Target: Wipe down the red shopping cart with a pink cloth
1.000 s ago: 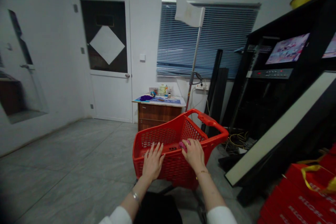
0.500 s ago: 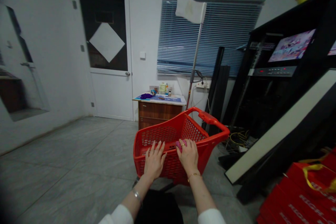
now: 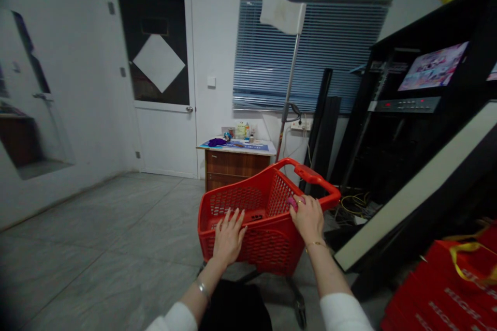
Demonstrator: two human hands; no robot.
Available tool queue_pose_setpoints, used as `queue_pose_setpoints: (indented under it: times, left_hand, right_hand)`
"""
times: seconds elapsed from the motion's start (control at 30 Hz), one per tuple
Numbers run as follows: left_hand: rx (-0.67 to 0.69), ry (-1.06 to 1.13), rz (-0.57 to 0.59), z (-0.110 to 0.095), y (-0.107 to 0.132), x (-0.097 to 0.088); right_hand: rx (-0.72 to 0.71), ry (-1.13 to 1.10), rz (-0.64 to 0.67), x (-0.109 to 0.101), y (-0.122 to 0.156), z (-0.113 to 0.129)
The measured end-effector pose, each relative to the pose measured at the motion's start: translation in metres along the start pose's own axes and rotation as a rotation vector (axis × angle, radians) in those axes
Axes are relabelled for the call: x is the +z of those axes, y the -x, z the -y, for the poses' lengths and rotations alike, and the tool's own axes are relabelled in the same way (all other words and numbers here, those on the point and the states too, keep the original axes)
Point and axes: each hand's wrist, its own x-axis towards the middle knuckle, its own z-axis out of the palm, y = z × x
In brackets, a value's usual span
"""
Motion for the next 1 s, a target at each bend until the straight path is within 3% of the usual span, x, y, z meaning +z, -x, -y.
queue_pose_setpoints:
  times: [0.2, 0.3, 0.37, 0.47, 0.6, 0.7, 0.8, 1.0]
  left_hand:
    - [-0.003, -0.011, -0.012, 0.001, 0.001, 0.001]
    - [-0.004, -0.007, 0.003, 0.003, 0.001, 0.0]
    - [-0.003, -0.003, 0.016, 0.004, 0.001, -0.002]
    - [0.0, 0.0, 0.018, 0.004, 0.001, -0.003]
    - [0.0, 0.002, -0.001, 0.003, 0.001, -0.001]
    - [-0.012, 0.01, -0.009, 0.001, 0.001, 0.001]
    - [-0.021, 0.017, -0.009, -0.002, 0.001, 0.002]
    - [-0.02, 0.015, -0.006, -0.001, 0.001, -0.001]
  right_hand:
    - [-0.059, -0.112, -0.038, 0.004, 0.034, 0.088]
    - [-0.079, -0.171, -0.019, 0.004, 0.041, 0.11]
    - [-0.129, -0.201, 0.023, 0.003, 0.039, 0.103]
    - [-0.161, -0.182, 0.076, 0.002, 0.023, 0.064]
    - [-0.042, -0.051, 0.05, 0.003, 0.0, 0.004]
    - [-0.007, -0.015, 0.016, 0.005, -0.003, -0.008]
    - [-0.015, -0.037, -0.028, 0.009, 0.011, 0.019]
    - [-0.055, -0.158, -0.071, 0.016, 0.048, 0.106]
